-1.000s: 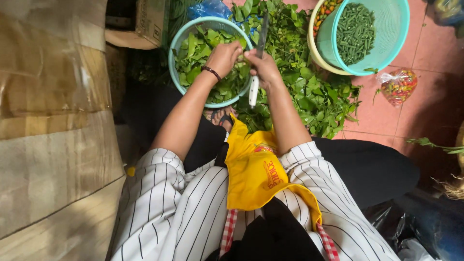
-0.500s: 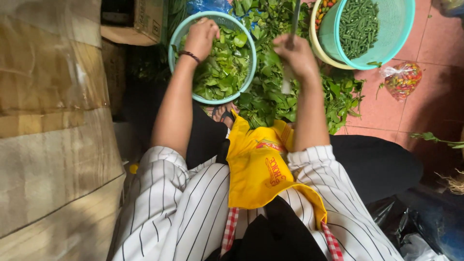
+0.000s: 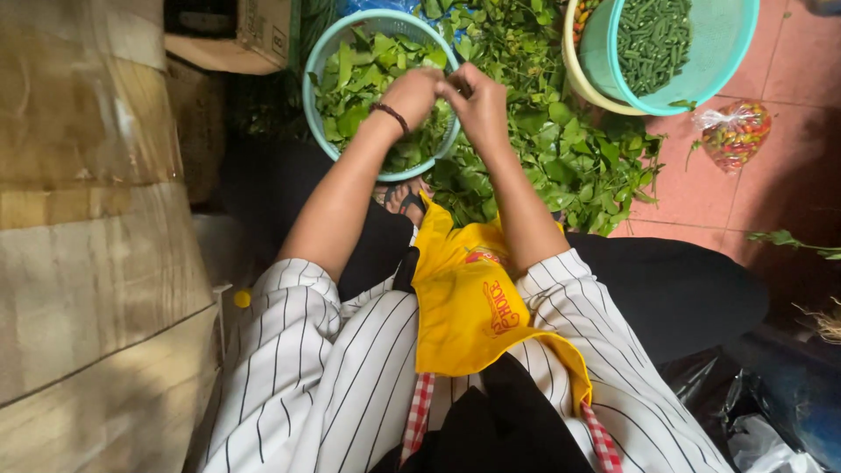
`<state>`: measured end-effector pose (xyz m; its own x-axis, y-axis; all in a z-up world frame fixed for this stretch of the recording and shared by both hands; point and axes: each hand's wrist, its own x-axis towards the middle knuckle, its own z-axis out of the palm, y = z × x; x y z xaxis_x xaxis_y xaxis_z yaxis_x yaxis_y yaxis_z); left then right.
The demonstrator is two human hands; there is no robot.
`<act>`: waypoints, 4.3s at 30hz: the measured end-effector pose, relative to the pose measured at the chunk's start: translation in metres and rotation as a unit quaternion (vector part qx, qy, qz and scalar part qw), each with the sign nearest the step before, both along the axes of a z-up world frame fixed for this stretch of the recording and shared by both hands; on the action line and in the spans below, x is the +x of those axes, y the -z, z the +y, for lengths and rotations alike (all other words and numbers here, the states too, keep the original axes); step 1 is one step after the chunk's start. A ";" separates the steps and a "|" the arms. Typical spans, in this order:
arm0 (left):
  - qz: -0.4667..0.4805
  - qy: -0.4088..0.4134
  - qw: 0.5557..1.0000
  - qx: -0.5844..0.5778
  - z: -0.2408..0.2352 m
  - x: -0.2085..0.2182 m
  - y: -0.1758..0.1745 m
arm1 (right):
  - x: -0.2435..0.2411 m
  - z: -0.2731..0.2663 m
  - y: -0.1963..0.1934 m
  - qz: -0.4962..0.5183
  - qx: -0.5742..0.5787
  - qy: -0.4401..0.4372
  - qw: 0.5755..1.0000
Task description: Trimming and sorting green leaves from stems into a bucket.
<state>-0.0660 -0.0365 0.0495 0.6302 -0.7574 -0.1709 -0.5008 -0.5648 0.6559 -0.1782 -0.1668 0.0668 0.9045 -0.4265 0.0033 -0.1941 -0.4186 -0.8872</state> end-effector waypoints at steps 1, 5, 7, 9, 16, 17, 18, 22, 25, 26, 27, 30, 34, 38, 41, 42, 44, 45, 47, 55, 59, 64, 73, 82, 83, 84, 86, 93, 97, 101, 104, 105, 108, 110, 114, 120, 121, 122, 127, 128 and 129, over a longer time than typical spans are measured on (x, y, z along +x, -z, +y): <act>0.001 -0.002 1.000 0.002 0.004 0.004 0.006 | 0.001 -0.001 0.002 0.001 0.002 -0.002 1.000; -0.073 0.089 0.988 -0.098 0.011 0.012 0.033 | 0.001 -0.007 0.002 -0.107 -0.001 -0.023 0.994; -0.076 0.110 0.982 -0.132 0.008 0.010 0.043 | -0.001 -0.010 0.009 -0.156 0.005 -0.072 0.985; -0.058 0.131 0.986 -0.082 0.004 0.006 0.047 | -0.001 -0.013 0.024 -0.146 -0.036 -0.041 0.988; -0.050 0.102 0.990 -0.086 0.002 0.008 0.018 | 0.000 -0.029 0.043 -0.013 0.054 0.164 0.985; -0.045 0.108 0.989 -0.091 -0.004 0.005 0.015 | -0.002 -0.031 0.052 -0.049 0.055 0.181 0.981; -0.041 0.113 0.988 -0.096 -0.010 0.003 0.013 | -0.005 -0.033 0.062 -0.086 0.057 0.196 0.975; -0.055 0.128 0.989 -0.040 -0.008 -0.006 0.008 | -0.015 -0.066 0.105 -0.057 0.113 0.211 0.969; -0.026 0.126 0.981 -0.147 0.017 0.011 -0.011 | -0.074 -0.145 0.173 -0.014 0.103 0.355 0.929; -0.034 0.078 0.984 -0.157 0.033 0.025 -0.018 | -0.099 -0.181 0.200 -0.028 0.003 0.307 0.951; -0.038 0.027 0.985 -0.166 0.052 0.034 -0.023 | -0.109 -0.222 0.218 -0.037 -0.097 0.252 0.962; -0.044 0.009 0.997 -0.056 0.069 0.062 -0.006 | -0.143 -0.213 0.188 0.154 -0.323 0.218 0.908; -0.126 0.034 0.991 -0.004 0.065 0.095 0.116 | -0.068 -0.136 0.140 0.121 -0.136 0.172 0.968; -0.088 -0.033 0.996 -0.003 0.066 0.103 0.114 | 0.008 -0.050 0.164 0.016 -0.052 -0.060 0.997; -0.040 -0.046 0.998 -0.003 0.074 0.105 0.103 | 0.034 -0.013 0.209 0.005 -0.176 -0.115 0.978; -0.023 -0.039 0.999 -0.006 0.076 0.107 0.100 | 0.041 -0.002 0.217 0.034 -0.214 -0.099 0.971; 0.055 -0.070 0.996 -0.008 0.076 0.108 0.094 | 0.044 -0.007 0.234 0.016 -0.170 -0.082 0.982; 0.140 -0.100 0.985 -0.014 0.075 0.105 0.092 | 0.043 -0.010 0.242 0.005 -0.126 -0.066 0.990; 0.179 -0.103 0.977 -0.044 0.074 0.117 0.113 | 0.040 -0.017 0.222 0.010 0.046 -0.044 0.998; 0.268 0.004 0.942 -0.203 0.050 0.106 0.092 | 0.020 -0.030 0.125 0.063 0.429 -0.046 0.900; 0.435 -0.090 0.872 -0.204 0.039 0.090 0.067 | 0.015 -0.022 0.095 0.115 0.461 -0.021 0.880; 0.504 -0.120 0.841 -0.158 0.029 0.064 0.036 | 0.004 -0.023 0.109 0.056 0.518 -0.030 0.853; 0.287 0.132 0.934 -0.167 0.011 0.039 0.075 | -0.011 -0.022 0.080 -0.046 0.570 -0.008 0.820; 0.401 0.110 0.908 0.047 0.027 0.020 0.080 | -0.083 -0.119 0.027 0.130 0.394 0.009 0.910; 0.282 0.091 0.953 0.067 0.029 0.021 0.080 | -0.099 -0.142 0.031 0.230 0.243 -0.042 0.941; 0.158 0.069 0.981 0.085 0.032 0.023 0.079 | -0.116 -0.165 0.034 0.323 0.084 -0.093 0.938; 0.106 0.013 0.991 0.079 0.036 0.034 0.086 | -0.143 -0.195 0.081 0.382 0.042 -0.061 0.921; -0.026 -0.077 0.982 0.171 0.027 0.029 0.031 | -0.130 -0.210 0.156 0.296 -0.176 0.031 0.938; -0.003 -0.014 0.988 0.153 0.032 0.034 0.055 | -0.070 -0.200 0.175 0.255 -0.166 0.096 0.948; -0.001 -0.004 0.990 0.144 0.037 0.039 0.069 | -0.028 -0.204 0.230 0.283 -0.146 0.190 0.929; -0.012 0.025 0.993 0.113 0.033 0.044 0.085 | -0.015 -0.201 0.253 0.267 -0.166 0.189 0.930; 0.000 0.034 0.992 0.119 0.032 0.041 0.086 | -0.015 -0.198 0.262 0.230 -0.191 0.157 0.941; -0.001 0.075 0.991 0.112 0.027 0.046 0.102 | -0.016 -0.198 0.341 0.189 -0.225 0.050 0.955; -0.006 0.067 0.992 0.105 0.024 0.049 0.100 | -0.017 -0.198 0.355 0.109 -0.184 0.128 0.968; -0.009 0.043 0.998 0.052 0.017 0.048 0.095 | -0.042 -0.179 0.253 0.070 0.379 0.274 0.881; 0.033 0.042 0.995 -0.083 -0.009 0.033 0.067 | -0.075 -0.196 0.200 0.072 0.419 0.264 0.866; 0.032 0.041 0.995 -0.084 -0.013 0.026 0.064 | -0.076 -0.193 0.187 0.071 0.418 0.263 0.867; 0.070 0.030 0.990 -0.116 -0.016 0.020 0.061 | -0.078 -0.189 0.173 0.066 0.437 0.248 0.862; 0.197 0.010 0.958 -0.206 -0.030 -0.002 0.068 | -0.074 -0.164 0.120 0.025 0.492 0.148 0.858; 0.218 0.001 0.953 -0.210 -0.031 -0.005 0.071 | -0.073 -0.159 0.115 0.014 0.499 0.158 0.852; 0.237 -0.007 0.947 -0.215 -0.034 -0.006 0.075 | -0.071 -0.154 0.110 0.002 0.505 0.169 0.847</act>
